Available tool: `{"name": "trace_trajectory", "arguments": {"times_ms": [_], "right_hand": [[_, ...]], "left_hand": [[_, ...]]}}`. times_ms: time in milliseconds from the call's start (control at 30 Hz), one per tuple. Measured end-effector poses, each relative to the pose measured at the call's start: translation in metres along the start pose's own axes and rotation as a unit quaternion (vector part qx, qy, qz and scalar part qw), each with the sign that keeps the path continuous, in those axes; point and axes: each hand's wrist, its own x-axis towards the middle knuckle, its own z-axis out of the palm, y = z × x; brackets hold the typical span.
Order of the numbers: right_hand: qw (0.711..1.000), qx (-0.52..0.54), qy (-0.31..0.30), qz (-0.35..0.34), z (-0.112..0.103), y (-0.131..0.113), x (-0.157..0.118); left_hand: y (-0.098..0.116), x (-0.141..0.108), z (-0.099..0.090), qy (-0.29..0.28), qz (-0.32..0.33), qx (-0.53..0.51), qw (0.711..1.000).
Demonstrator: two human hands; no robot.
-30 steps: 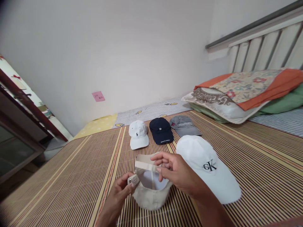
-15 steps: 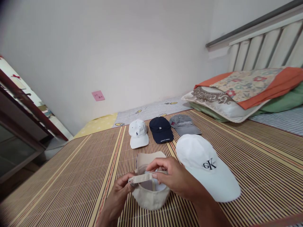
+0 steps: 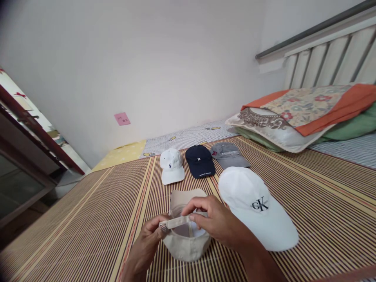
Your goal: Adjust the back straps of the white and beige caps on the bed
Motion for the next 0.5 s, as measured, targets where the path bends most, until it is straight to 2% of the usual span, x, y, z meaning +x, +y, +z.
{"name": "trace_trajectory", "arguments": {"times_ms": [167,333,500], "right_hand": [[1.000,-0.022,-0.006,-0.003,0.0003,0.0009,-0.0007],[0.999,-0.049,0.015,-0.001,0.0017,-0.0020,-0.0002],[0.999,-0.046,0.001,-0.007,0.0029,-0.0076,0.0003]], "left_hand": [[-0.0015,0.0009,0.0007,0.002,-0.008,0.003,1.000],[-0.0027,0.0001,0.0013,-0.001,-0.009,-0.003,1.000],[-0.0038,-0.0001,0.0008,-0.014,-0.004,0.003,1.000]]}}
